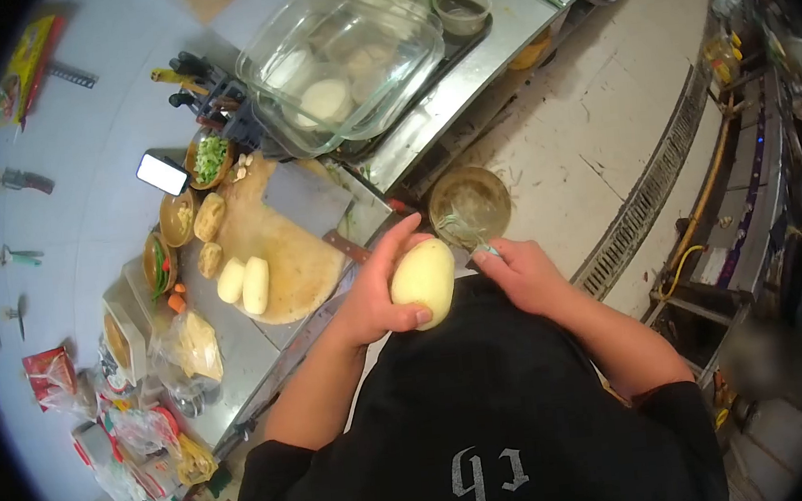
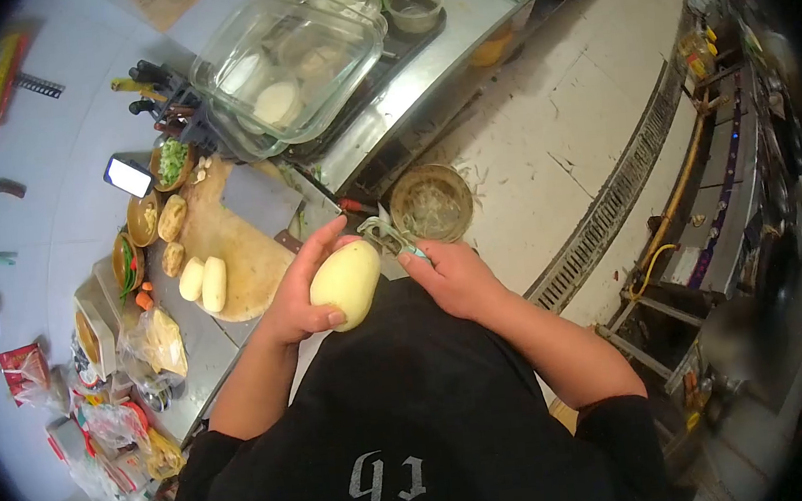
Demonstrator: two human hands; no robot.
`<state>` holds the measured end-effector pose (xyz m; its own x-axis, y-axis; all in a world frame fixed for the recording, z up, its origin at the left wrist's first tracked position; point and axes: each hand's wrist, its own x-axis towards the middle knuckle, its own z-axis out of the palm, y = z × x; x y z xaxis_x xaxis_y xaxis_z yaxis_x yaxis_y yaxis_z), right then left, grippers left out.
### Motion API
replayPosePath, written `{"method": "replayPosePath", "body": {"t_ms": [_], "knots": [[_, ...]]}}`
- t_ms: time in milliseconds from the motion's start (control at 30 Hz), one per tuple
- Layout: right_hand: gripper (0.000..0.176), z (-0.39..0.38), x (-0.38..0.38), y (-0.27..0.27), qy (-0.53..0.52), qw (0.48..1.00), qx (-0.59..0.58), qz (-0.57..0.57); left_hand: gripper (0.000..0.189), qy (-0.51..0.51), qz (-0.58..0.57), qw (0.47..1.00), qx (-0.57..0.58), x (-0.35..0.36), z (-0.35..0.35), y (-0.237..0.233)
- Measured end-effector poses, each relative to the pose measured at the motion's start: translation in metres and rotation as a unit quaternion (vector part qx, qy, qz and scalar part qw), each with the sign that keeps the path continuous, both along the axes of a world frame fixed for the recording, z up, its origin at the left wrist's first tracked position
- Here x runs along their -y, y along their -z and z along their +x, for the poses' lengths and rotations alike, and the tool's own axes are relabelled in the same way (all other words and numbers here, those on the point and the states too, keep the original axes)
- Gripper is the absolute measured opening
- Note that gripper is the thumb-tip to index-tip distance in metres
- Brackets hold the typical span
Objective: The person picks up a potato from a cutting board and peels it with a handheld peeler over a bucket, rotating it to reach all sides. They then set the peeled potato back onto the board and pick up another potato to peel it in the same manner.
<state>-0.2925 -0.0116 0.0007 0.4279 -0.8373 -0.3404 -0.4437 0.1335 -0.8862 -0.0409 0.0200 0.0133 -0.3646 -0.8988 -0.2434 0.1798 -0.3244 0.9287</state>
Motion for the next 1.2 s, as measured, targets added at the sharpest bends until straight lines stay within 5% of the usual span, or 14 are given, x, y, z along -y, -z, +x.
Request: {"method": "replayPosePath", "body": {"t_ms": [233,400,633,767,900,967,1200], "knots": [[0.035,0.001,-0.007,-0.012,0.02,0.998,0.061,0.012,0.123,-0.01,-0.035,0.999,0.001,-0.001,-0.005,-0.003],[0.036,0.003,-0.007,-0.026,-0.076,0.984,-0.035,-0.156,0.127,-0.019,-0.056,0.998,0.035,0.002,-0.006,-0.01],[0.036,-0.015,0.017,0.012,-0.047,0.984,-0.152,-0.081,0.133,0.049,-0.07,0.994,0.069,0.003,0.002,-0.014],[0.037,-0.016,0.009,0.011,0.026,0.993,0.067,0.089,0.131,0.061,-0.087,0.987,0.119,0.004,0.002,-0.013],[0.032,0.005,0.013,-0.013,0.062,0.931,0.24,0.266,0.128,0.083,-0.107,0.974,0.184,0.008,-0.011,-0.028],[0.031,0.012,0.014,-0.011,0.067,0.91,0.275,0.303,0.126,0.115,-0.197,0.945,0.237,0.012,-0.015,-0.029],[0.029,0.01,0.015,-0.014,0.094,0.843,0.395,0.353,0.126,0.029,-0.188,0.97,0.152,0.007,-0.016,-0.013]]}}
